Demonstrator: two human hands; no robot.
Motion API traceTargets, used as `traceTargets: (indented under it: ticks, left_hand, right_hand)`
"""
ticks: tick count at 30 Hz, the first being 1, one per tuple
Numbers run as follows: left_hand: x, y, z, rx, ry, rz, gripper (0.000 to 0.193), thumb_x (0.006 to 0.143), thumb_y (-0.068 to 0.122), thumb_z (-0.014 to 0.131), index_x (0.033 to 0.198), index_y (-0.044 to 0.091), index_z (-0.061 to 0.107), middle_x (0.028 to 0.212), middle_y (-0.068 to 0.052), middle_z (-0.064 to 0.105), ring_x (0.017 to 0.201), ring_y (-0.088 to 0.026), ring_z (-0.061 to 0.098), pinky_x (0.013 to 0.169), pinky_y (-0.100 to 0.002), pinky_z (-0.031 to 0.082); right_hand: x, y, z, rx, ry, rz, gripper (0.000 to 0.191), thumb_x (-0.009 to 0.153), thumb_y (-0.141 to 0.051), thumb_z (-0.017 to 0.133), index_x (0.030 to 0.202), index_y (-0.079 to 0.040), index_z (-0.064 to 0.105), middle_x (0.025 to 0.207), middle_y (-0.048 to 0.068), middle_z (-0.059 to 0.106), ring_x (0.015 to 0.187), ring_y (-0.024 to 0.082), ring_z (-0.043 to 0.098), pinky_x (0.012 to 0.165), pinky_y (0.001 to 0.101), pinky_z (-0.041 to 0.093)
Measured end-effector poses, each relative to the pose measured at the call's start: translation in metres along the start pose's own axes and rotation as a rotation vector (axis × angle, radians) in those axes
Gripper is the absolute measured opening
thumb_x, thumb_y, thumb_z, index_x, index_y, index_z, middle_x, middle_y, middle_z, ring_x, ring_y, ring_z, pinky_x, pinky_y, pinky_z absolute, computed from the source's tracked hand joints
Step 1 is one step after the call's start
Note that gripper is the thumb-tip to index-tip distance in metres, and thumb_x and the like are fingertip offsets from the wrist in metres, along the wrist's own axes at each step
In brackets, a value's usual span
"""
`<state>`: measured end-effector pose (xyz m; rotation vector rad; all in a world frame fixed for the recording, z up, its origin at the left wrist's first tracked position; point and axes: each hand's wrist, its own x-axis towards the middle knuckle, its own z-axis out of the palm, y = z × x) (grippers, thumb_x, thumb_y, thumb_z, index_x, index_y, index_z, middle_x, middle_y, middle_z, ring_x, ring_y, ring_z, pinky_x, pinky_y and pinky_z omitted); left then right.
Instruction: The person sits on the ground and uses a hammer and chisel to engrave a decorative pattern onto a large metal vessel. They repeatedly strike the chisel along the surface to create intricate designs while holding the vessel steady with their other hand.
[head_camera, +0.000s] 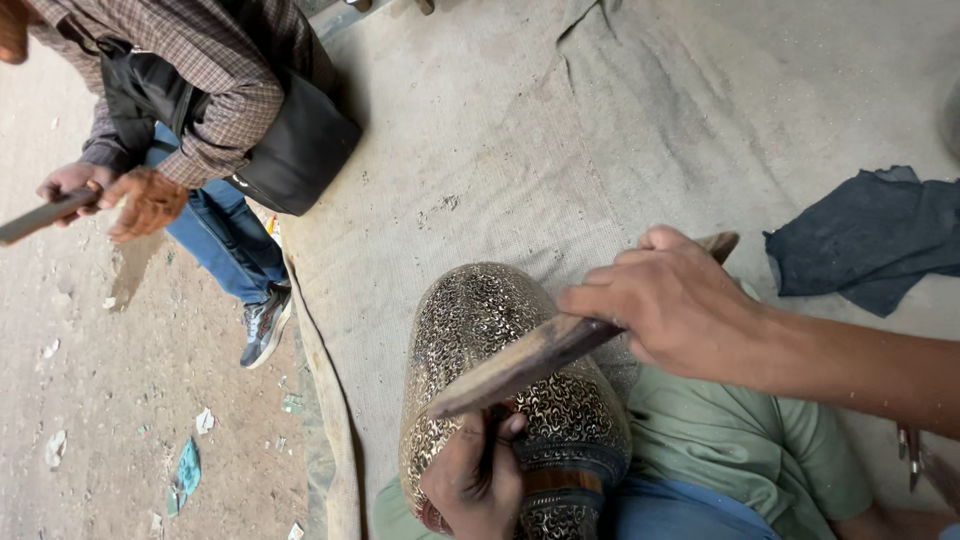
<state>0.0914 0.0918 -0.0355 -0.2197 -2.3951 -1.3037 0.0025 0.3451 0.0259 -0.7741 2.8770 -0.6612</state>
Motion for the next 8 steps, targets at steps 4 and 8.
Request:
traceTargets:
  ticks: [4,8]
  left_hand:
    - [-0.0046,0.0019,-0.0006,0.001,-0.005,-0.028,0.061,0.076,-0.019,0.066,0.132,0.006,0.067,0.084,-0.009,0.082,0.078,-0.011,0.081,0.074,-0.024,0.063]
    - [-0.0018,-0.0014,-0.0029,-0.065,-0.046,0.01,0.062,0.077,-0.021,0.061,0.133,0.004,0.065,0.089,-0.01,0.081,0.084,-0.013,0.082,0.077,-0.025,0.066]
  right_hand:
    - [-0.003,-0.0144,-0.0076,0.346,-0.007,0.26,0.045,0.081,-0.004,0.071,0.122,-0.022,0.068,0.081,0.0,0.075,0.071,0.015,0.072,0.066,0.0364,0.049]
    - [-0.007,-0.0076,-0.0045,0.295,0.22,0.022,0.047,0.071,0.004,0.07,0.115,-0.014,0.069,0.089,0.004,0.078,0.076,0.018,0.076,0.066,0.0388,0.056]
